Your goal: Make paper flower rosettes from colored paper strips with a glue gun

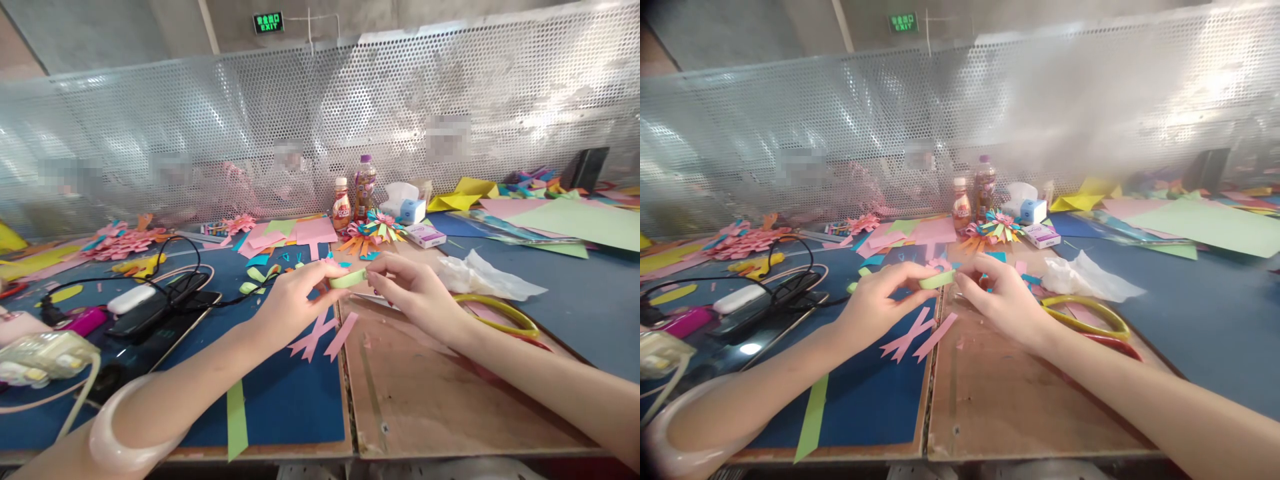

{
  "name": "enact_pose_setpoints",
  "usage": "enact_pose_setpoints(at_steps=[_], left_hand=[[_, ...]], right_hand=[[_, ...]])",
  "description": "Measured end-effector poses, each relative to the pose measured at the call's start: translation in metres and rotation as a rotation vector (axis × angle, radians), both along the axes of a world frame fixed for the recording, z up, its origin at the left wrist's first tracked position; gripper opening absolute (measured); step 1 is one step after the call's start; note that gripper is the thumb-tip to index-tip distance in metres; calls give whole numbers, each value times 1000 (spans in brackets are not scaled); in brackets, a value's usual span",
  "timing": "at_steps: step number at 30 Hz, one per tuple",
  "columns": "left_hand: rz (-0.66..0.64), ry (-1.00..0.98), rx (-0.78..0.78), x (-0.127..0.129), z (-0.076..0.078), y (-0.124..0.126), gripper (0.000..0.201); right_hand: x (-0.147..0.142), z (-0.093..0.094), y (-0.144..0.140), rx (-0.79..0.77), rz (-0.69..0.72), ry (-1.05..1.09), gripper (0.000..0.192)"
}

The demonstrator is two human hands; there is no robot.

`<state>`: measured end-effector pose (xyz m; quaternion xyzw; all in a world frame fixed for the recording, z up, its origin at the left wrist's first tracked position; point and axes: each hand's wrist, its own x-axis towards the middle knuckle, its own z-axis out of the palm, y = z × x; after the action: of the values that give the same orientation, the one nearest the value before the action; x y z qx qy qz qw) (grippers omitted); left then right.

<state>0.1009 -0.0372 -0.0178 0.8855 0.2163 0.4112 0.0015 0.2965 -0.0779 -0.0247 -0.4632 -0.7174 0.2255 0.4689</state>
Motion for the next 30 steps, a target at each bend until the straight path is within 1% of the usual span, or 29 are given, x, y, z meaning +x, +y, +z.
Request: enact_pose_setpoints(at_steps=[7,14,19,30], left_hand=[[-27,14,75,-1,-1,0,17],[-15,26,69,-1,-1,-1,16],[-30,16,78,0,0,-1,15],[-53,21,52,1,0,-2,16]], right_hand=[[0,0,-1,-7,25,38,16],[0,0,-1,-14,30,72,17],[1,-1,-1,-16,39,80,16],[3,-3,0,4,44,38,13]])
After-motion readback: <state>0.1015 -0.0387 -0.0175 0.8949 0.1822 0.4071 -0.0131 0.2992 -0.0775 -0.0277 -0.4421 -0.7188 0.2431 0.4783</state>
